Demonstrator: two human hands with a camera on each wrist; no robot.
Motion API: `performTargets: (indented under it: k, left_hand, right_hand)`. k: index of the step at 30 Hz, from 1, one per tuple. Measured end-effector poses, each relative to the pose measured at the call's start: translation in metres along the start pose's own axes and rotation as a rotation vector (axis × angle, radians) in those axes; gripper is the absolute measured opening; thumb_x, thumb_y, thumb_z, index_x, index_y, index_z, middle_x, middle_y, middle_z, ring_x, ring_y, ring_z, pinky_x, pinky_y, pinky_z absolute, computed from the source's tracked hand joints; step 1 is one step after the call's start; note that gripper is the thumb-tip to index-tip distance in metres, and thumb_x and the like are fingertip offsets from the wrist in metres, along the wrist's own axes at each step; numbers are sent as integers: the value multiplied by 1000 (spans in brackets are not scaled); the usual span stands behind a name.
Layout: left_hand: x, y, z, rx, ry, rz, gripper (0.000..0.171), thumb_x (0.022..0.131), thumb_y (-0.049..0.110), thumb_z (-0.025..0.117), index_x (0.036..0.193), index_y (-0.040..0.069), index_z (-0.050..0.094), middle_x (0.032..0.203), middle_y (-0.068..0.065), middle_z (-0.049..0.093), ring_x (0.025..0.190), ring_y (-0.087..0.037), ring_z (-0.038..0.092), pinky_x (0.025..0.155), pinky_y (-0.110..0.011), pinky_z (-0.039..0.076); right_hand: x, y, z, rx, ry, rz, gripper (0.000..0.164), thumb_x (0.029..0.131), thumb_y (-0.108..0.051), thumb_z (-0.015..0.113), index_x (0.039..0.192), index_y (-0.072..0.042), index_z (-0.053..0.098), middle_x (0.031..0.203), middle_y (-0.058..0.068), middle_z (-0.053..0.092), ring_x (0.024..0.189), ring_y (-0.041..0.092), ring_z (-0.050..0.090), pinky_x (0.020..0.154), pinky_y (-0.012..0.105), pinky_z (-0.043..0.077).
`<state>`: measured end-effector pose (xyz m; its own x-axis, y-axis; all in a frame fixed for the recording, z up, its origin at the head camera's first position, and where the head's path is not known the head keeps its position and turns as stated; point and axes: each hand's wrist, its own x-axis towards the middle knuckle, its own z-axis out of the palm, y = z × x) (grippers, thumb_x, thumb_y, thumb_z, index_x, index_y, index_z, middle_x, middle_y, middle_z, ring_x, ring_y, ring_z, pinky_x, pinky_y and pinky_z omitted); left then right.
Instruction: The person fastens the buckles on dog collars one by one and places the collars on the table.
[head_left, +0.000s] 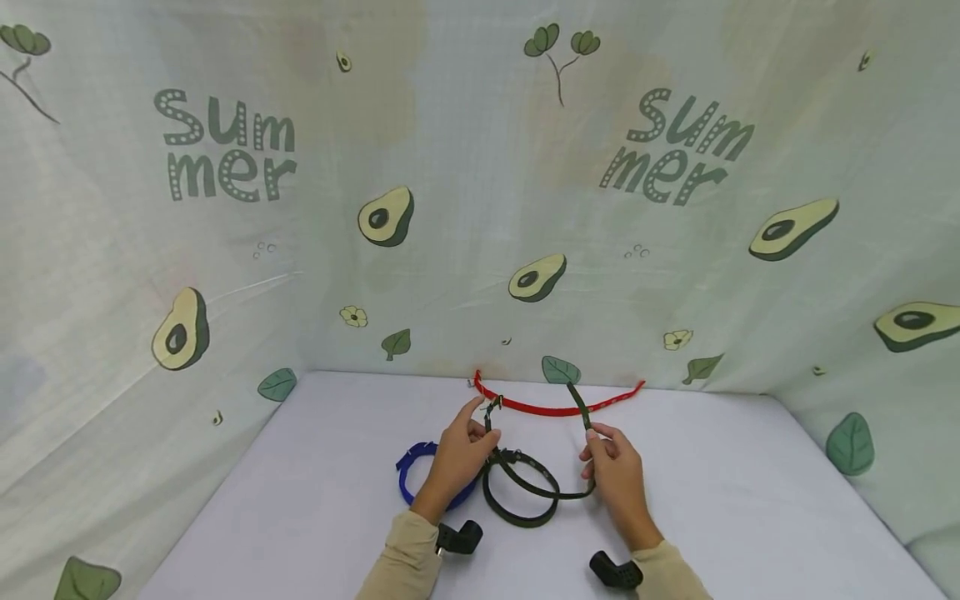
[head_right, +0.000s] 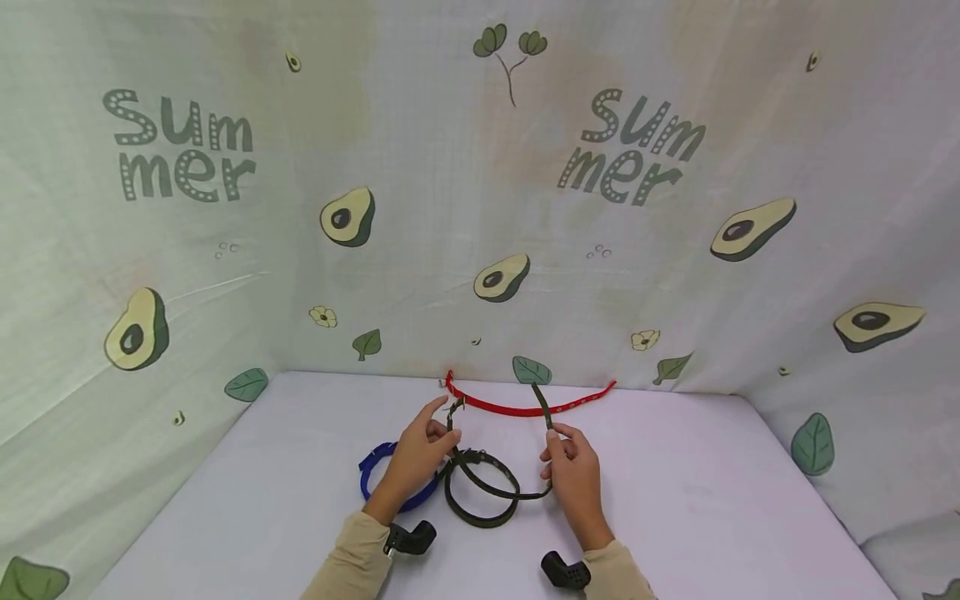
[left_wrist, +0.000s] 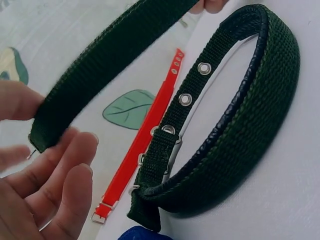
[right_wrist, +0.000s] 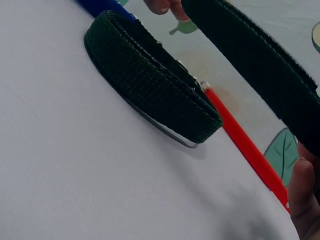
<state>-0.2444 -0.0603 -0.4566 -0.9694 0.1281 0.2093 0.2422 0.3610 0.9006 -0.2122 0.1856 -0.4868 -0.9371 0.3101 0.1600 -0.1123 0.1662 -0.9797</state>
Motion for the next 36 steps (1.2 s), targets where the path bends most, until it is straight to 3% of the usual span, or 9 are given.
performTargets:
  k: [4, 11, 17, 22, 29, 36]
  left_hand:
    - [1, 0, -1, -29, 4, -31, 61, 92, 16, 63, 150, 8, 44, 80, -1, 57, 65, -13, 55, 61, -29, 46]
    - [-4, 1, 0, -174, -12, -58, 51, 91, 6, 55, 142, 1, 52, 82, -7, 61, 71, -19, 67, 62, -29, 53]
    - [-4, 3, 10, -221, 13, -63, 32, 100, 20, 62, 128, 5, 63, 81, -5, 63, 68, -17, 66, 63, -25, 54]
    - [-2, 5, 15, -222, 27, -59, 33, 97, 33, 68, 118, 8, 66, 73, -3, 60, 63, -15, 64, 60, -27, 52]
    - [-4, 2, 11, -226, 15, -93, 38, 96, 32, 69, 125, 8, 64, 78, -7, 60, 61, -15, 63, 59, -28, 50]
    - [-5, 0, 9, -217, -35, -75, 34, 99, 35, 64, 126, 14, 69, 88, -14, 65, 65, -14, 63, 62, -27, 53]
  right_hand:
    - [0, -5, 3, 37, 0, -34, 24, 102, -18, 61, 118, -2, 63, 77, 15, 66, 56, 18, 59, 53, 26, 48]
    - [-3, -11, 7, 82, -20, -32, 16, 100, -7, 58, 112, 2, 62, 87, 17, 71, 54, 20, 60, 54, 27, 50]
    - [-6, -15, 5, 69, -30, -5, 19, 101, -7, 54, 117, 1, 60, 89, 18, 69, 56, 20, 60, 52, 27, 48]
    - [-7, -16, 5, 66, -45, -10, 20, 101, -8, 54, 118, 1, 62, 89, 17, 69, 56, 19, 60, 49, 27, 47]
    - [-12, -13, 6, 81, -57, 3, 21, 101, -6, 54, 118, 3, 63, 88, 18, 70, 58, 20, 61, 51, 28, 50]
    - [-14, -12, 7, 87, -62, -12, 20, 101, -4, 53, 115, 3, 64, 86, 17, 71, 58, 22, 63, 51, 29, 51]
